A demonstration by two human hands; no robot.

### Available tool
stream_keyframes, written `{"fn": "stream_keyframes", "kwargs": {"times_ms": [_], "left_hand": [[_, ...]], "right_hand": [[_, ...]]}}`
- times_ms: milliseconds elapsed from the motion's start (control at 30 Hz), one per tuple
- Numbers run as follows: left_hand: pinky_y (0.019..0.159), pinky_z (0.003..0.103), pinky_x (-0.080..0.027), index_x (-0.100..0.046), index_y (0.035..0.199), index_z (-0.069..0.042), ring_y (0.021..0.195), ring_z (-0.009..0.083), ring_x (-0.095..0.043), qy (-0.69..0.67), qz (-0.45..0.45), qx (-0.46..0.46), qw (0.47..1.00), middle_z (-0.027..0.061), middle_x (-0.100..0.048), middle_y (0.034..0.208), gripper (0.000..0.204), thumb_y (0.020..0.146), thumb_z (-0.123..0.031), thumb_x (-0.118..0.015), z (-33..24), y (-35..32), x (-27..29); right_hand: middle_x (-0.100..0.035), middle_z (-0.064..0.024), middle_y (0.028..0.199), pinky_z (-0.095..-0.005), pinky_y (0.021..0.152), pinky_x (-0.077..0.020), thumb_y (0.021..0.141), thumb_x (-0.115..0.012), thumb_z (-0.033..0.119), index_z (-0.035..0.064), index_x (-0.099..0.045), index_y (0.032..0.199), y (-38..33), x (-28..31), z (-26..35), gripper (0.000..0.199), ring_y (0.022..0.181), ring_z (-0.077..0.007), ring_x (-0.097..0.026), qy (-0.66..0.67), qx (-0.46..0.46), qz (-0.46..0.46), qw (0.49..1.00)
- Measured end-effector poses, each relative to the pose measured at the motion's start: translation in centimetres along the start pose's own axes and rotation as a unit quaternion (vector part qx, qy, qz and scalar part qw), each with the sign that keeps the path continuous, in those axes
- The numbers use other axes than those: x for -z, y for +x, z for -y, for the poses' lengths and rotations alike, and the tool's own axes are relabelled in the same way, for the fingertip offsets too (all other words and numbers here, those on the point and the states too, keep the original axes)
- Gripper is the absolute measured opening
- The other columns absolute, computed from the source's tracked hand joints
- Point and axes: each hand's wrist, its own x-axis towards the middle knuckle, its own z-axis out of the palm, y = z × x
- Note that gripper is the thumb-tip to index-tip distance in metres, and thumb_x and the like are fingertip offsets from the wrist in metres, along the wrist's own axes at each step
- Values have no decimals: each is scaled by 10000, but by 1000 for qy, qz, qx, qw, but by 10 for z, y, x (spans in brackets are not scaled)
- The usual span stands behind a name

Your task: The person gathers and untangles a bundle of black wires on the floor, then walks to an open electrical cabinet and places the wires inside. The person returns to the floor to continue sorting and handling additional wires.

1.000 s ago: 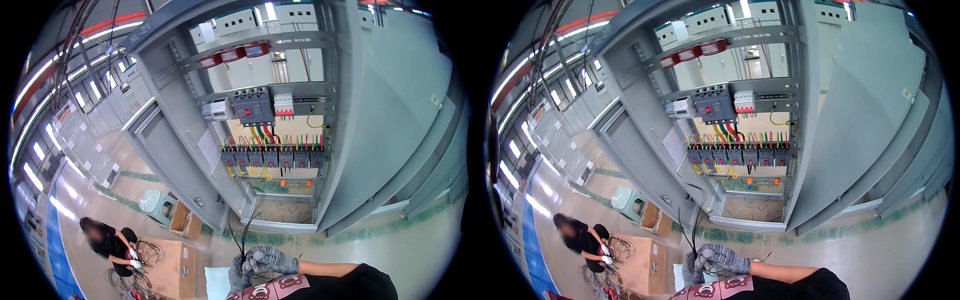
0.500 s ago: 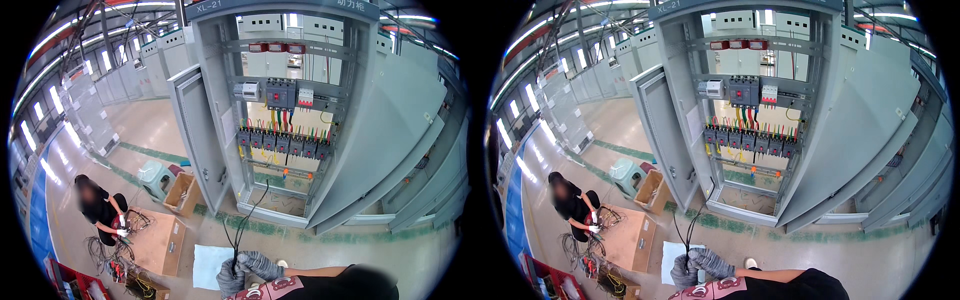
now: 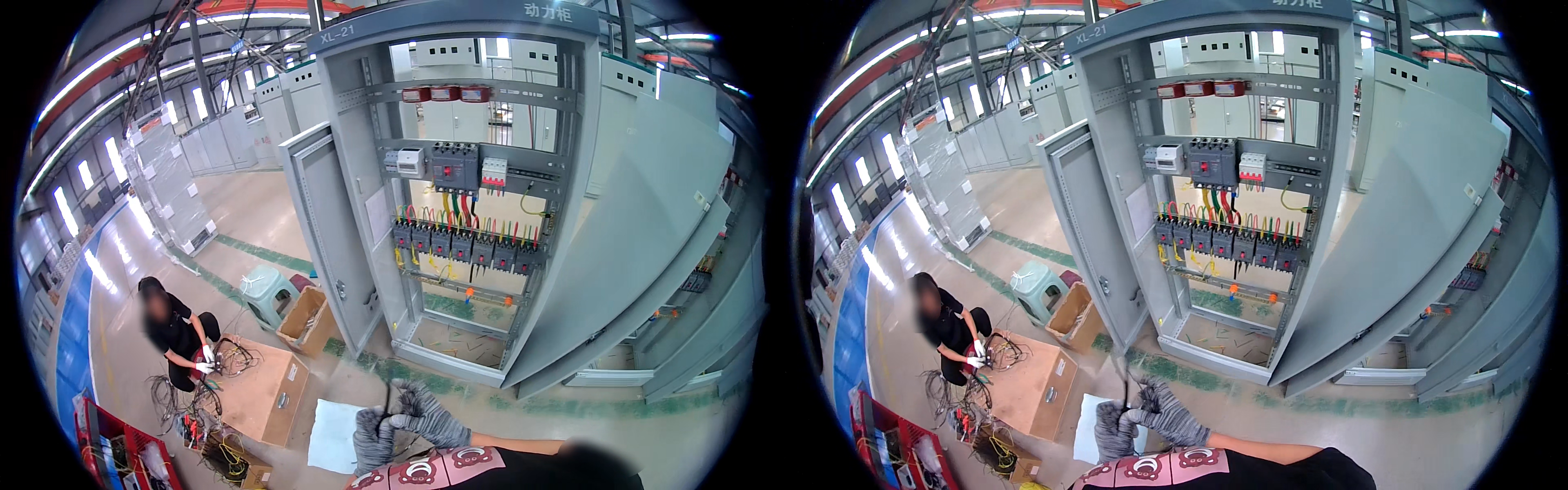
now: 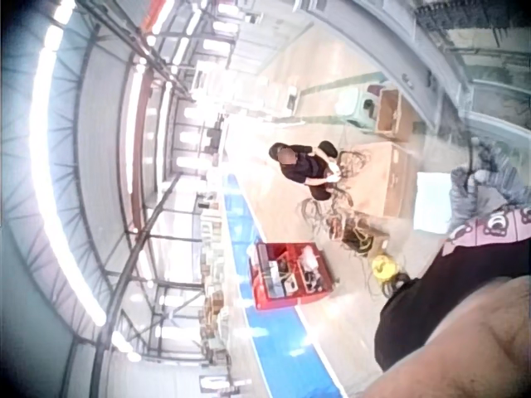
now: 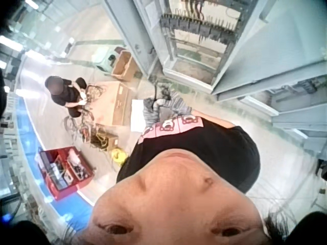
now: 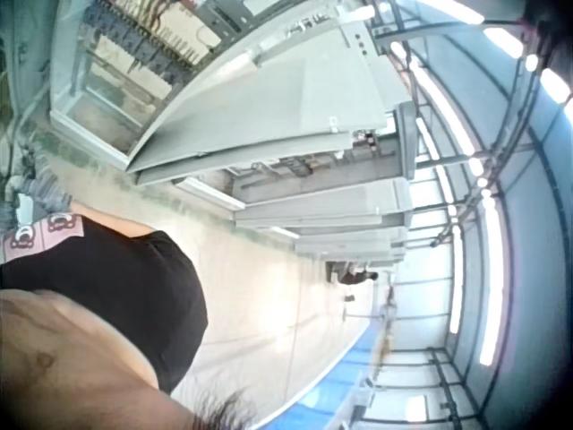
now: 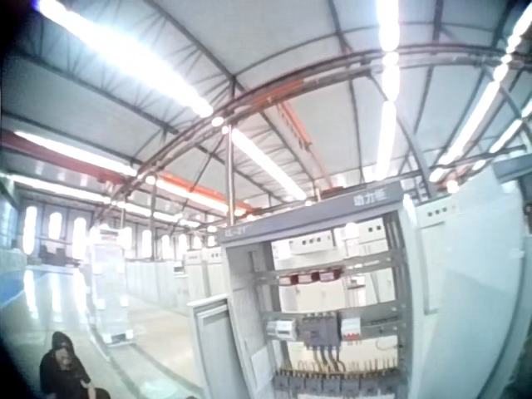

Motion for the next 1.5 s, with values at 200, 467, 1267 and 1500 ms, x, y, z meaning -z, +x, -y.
{"fn": "stream_keyframes", "kwargs": {"times_ms": [200, 467, 1267, 1500], "left_hand": [[684, 256, -502, -382, 1070, -32, 770, 143, -597, -148, 72, 72, 984, 100, -565, 1004, 300, 835, 29, -559, -24, -12, -48], [751, 264, -440, -411, 1156, -13, 829, 122, -545, -194, 152, 66, 967, 63, -573, 923, 393, 850, -137, -623, -33, -17, -88], [649, 212, -429, -486, 1153, -38, 700, 55, -490, -172, 237, 214, 932, 19, -586, 994, 372, 932, -338, -473, -26, -31, -143], [703, 267, -441, -520, 1087, -14, 808, 112, -535, 8, 176, 147, 973, 27, -591, 888, 346, 948, -320, -439, -39, -30, -146]], "right_hand": [[-606, -57, 876, -262, 779, -446, 870, -596, 172, 3, -584, 1014, -19, 39, 19, 223, 849, -138, -551, -77, 39, 6, 996], [-589, -41, 791, -277, 685, -451, 867, -590, 168, 16, -580, 927, -31, 75, 56, 164, 748, -130, -547, -133, 79, -32, 987], [-591, -33, 872, -229, 686, -457, 813, -667, 293, 63, -565, 1016, -19, 135, 104, 323, 746, -94, -568, 97, 130, -62, 985], [-617, -59, 967, -286, 806, -439, 917, -496, 306, 41, -603, 1037, -38, 126, 50, 310, 873, -125, -538, -45, -79, 93, 992]]}}
